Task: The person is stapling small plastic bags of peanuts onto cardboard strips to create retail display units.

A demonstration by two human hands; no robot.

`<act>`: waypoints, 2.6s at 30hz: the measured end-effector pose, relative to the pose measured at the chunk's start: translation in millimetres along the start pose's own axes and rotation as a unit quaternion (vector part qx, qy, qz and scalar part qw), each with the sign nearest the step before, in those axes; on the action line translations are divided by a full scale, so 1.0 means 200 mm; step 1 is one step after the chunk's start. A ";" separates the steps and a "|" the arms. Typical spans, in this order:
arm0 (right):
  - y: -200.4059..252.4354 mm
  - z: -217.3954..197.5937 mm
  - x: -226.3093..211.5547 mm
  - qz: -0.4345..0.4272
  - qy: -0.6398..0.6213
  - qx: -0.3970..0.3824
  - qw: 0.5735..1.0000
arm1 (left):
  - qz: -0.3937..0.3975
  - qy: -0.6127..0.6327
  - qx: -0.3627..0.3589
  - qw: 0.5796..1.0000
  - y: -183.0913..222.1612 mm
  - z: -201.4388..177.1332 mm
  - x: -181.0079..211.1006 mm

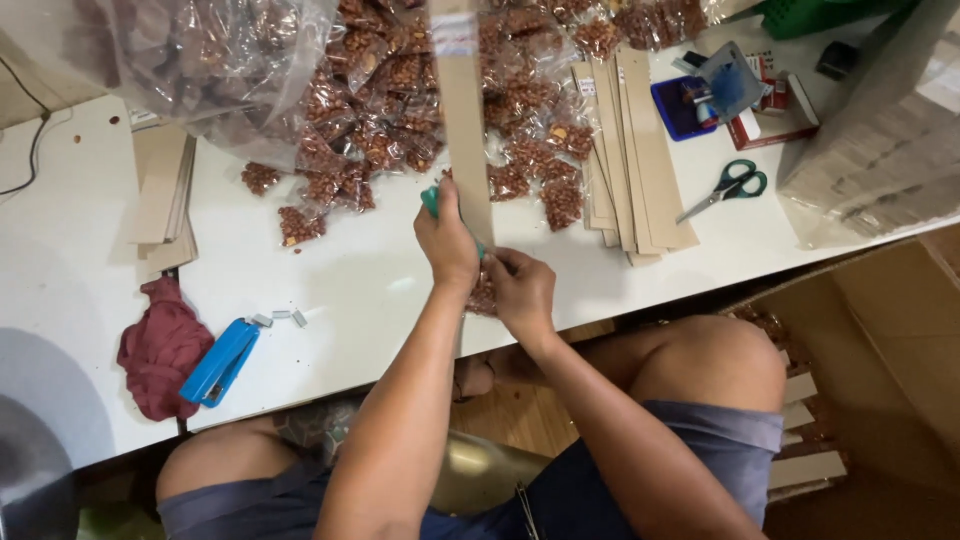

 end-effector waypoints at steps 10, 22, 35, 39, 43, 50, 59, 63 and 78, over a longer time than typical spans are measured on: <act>-0.02 -0.07 -0.06 0.052 0.007 -0.044 0.998 | 0.221 -0.662 0.012 0.716 -0.41 -0.43 0.28; -0.09 0.06 -0.07 0.042 -0.191 -0.191 0.962 | 0.071 -0.516 -0.484 0.703 -0.12 0.13 0.27; -0.22 0.03 0.27 0.143 -0.207 -0.019 0.968 | -0.113 -0.277 -0.203 0.932 -0.12 -0.30 -0.11; -0.12 0.00 0.11 0.138 -0.225 -0.009 0.965 | -0.074 -0.329 -0.151 0.929 -0.17 -0.30 -0.04; -0.05 0.00 0.02 0.139 -0.221 -0.030 0.965 | -0.076 -0.303 -0.191 0.931 -0.09 -0.16 0.07; -0.09 0.07 0.11 0.129 -0.225 -0.065 0.964 | -0.043 -0.343 -0.223 0.911 -0.10 -0.13 0.08; -0.06 0.15 0.16 0.092 -0.174 -0.049 0.979 | -0.051 -0.151 -0.033 0.987 -0.08 -0.14 0.11; 0.02 0.13 0.06 0.051 -0.132 -0.039 0.989 | -0.038 -0.132 0.006 0.990 -0.07 -0.14 0.10; -0.09 0.09 0.11 0.086 -0.124 -0.024 0.988 | -0.139 -0.530 -0.153 0.822 -0.08 -0.64 -0.05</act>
Point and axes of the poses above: each hand's wrist, its own y-axis away from the middle knuckle, its own z-axis out of the palm, x = y × z, the point moved 7 cm from there along -y, towards the middle knuckle, and after that the axes turned 14 degrees about y, right-handed, at the moved point
